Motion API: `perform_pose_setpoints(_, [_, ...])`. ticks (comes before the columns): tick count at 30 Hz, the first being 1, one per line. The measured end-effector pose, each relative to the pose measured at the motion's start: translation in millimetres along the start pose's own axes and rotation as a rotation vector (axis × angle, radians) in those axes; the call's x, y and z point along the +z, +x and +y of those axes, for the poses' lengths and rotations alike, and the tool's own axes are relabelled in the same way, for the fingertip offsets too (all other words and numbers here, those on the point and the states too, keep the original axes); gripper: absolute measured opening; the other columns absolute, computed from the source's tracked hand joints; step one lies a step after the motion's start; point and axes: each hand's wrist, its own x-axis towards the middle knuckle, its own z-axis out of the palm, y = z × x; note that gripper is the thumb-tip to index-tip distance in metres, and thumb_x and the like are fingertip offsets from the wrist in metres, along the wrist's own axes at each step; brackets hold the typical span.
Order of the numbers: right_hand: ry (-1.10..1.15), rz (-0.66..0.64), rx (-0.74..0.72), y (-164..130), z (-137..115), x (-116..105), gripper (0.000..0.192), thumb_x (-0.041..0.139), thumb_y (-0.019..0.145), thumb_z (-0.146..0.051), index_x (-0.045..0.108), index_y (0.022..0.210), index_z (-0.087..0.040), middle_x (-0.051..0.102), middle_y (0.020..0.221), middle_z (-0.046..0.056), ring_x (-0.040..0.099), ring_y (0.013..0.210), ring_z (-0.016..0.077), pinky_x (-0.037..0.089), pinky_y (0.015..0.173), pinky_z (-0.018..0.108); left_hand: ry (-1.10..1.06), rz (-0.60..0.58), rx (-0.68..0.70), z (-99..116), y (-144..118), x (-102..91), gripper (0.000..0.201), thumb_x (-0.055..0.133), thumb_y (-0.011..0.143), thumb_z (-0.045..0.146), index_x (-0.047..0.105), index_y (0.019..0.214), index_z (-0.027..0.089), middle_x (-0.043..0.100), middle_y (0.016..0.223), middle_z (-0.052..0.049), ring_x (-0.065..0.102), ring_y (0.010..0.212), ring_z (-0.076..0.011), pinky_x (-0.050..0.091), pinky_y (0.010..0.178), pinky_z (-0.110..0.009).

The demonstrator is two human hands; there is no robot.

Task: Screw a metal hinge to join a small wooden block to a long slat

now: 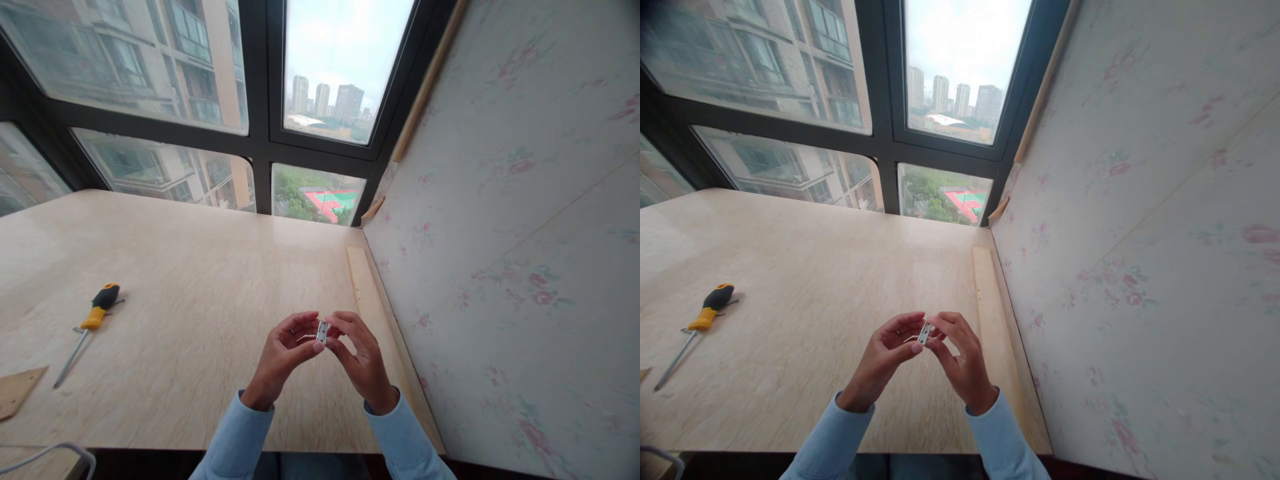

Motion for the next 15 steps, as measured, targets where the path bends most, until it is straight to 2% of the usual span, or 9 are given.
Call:
perform_pose_setpoints(4, [0.152,-0.003,0.143,-11,9,-1,0.058,0.069,0.088,-0.027,0.046,0.141,-0.033,0.062,0.125,0.009,0.067,0.093,0.0173,0.060,0.081,0.034,0.073,-0.019,0.028,0,1,1.2,0.049,0.087,0.064,0.021,0.068,0.109,0.019,0.070,0.106,-0.010,0.068,0.094,-0.0232,0.056,0.082,-0.036])
perform_pose_setpoints(8, [0.208,0.006,0.174,-20,13,-5,0.063,0.072,0.087,-0.028,0.044,0.143,-0.033,0.065,0.126,0.009,0.068,0.103,0.0207,0.060,0.088,0.038,0.106,-0.052,0.046,-7,4,-0.3,0.049,0.087,0.065,0.021,0.068,0.110,0.020,0.070,0.110,-0.011,0.068,0.093,-0.0229,0.056,0.081,-0.036])
perform_pose_setpoints(11, [0.153,0.023,0.146,-23,11,-12,0.065,0.072,0.086,-0.027,0.043,0.145,-0.032,0.067,0.127,0.009,0.070,0.103,0.0213,0.060,0.089,0.041,0.132,-0.104,0.043,-11,6,1.8,0.048,0.085,0.067,0.022,0.068,0.112,0.020,0.068,0.117,-0.013,0.068,0.094,-0.0238,0.055,0.084,-0.039])
perform_pose_setpoints(15, [-0.042,0.048,0.052,-24,7,-22,0.068,0.071,0.086,-0.022,0.041,0.146,-0.030,0.068,0.126,0.009,0.071,0.101,0.0215,0.059,0.092,0.043,0.164,-0.180,0.032,-12,9,11.6,0.043,0.081,0.073,0.024,0.069,0.114,0.020,0.067,0.123,-0.014,0.067,0.102,-0.0268,0.052,0.091,-0.043])
